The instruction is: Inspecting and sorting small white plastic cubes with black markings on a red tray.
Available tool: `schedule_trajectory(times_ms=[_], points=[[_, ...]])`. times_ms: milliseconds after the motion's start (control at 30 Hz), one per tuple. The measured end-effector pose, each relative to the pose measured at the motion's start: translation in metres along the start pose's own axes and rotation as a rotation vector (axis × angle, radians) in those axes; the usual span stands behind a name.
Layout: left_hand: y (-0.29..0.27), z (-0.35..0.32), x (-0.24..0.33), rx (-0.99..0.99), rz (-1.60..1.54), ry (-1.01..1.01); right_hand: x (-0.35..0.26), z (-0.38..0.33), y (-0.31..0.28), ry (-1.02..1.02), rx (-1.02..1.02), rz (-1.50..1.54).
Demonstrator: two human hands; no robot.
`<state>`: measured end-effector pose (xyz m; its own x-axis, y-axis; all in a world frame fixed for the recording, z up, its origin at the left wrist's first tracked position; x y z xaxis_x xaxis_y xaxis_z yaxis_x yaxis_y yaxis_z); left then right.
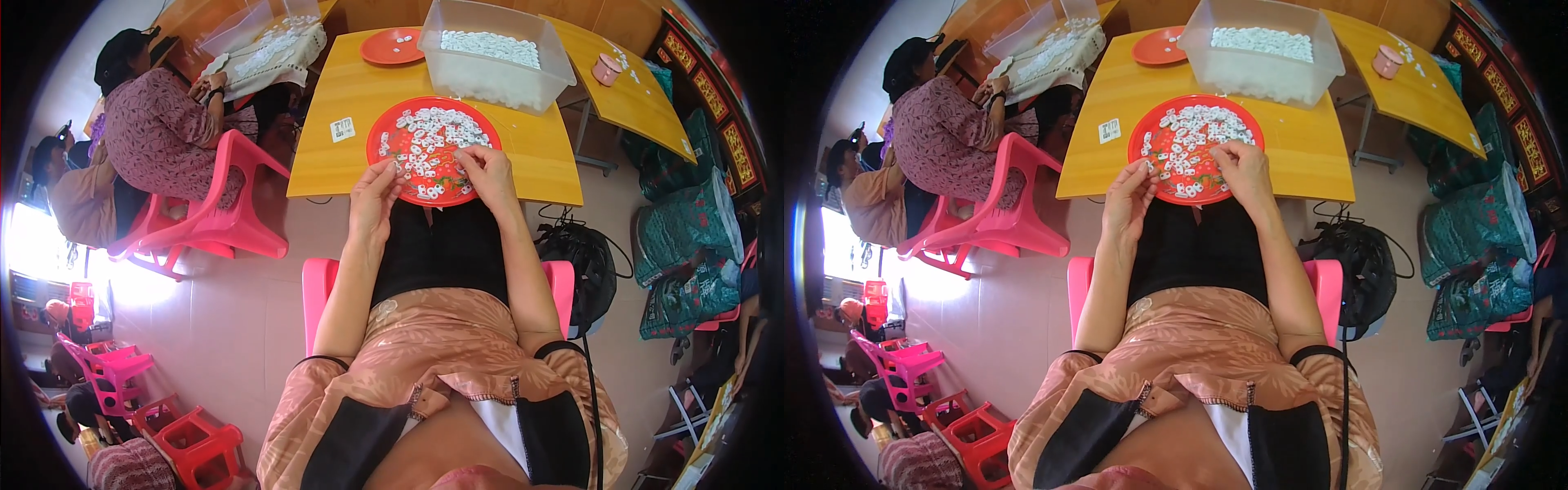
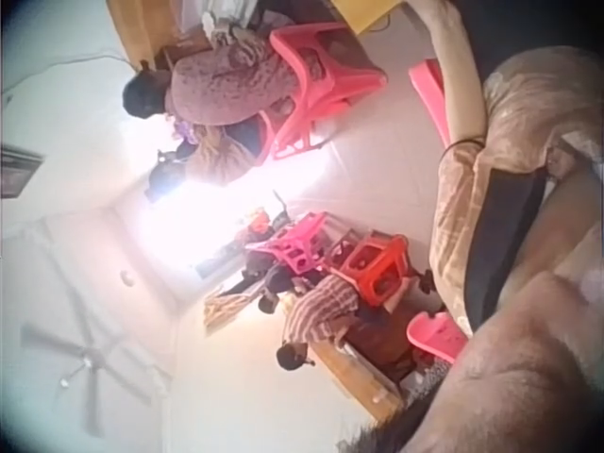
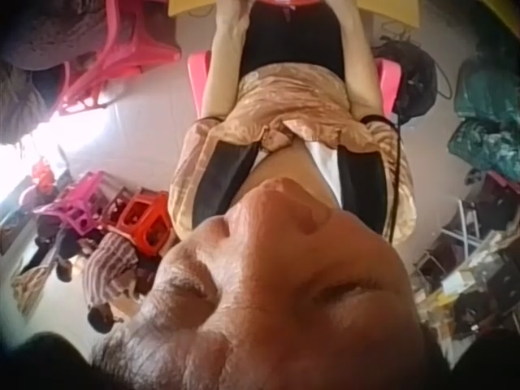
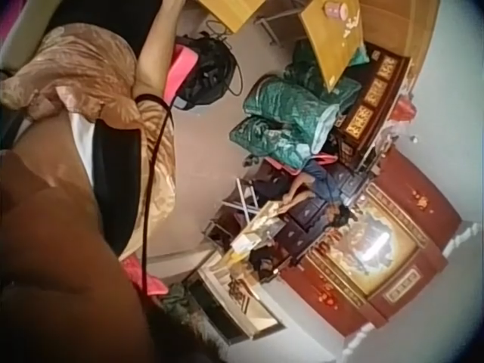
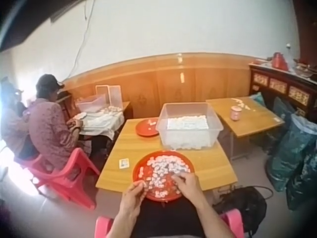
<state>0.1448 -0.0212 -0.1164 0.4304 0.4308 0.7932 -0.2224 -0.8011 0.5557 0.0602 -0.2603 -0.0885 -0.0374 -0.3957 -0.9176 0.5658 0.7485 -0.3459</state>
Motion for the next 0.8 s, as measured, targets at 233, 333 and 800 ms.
schedule_trajectory(times_ms=[233, 333, 800], points=[[0.000, 0.000, 0.002, 0.014, 0.005, -0.006, -0.011, -0.004, 0.006, 0.004, -0.079, 0.010], [0.000, 0.001, 0.004, 0.012, 0.004, -0.002, -0.018, -0.005, 0.005, 0.012, -0.113, -0.018], [0.004, 0.002, 0.006, 0.006, 0.013, 0.001, -0.012, -0.002, 0.011, -0.006, -0.174, -0.076]])
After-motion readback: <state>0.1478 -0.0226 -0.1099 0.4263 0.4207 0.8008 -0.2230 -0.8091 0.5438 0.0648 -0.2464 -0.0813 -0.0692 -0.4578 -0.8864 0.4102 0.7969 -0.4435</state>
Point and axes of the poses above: each hand's wrist, its own z-axis towards the middle knuckle, its own y-axis out of the palm, x = y × z, the point moved 8 cm from there along z, towards the middle knuckle
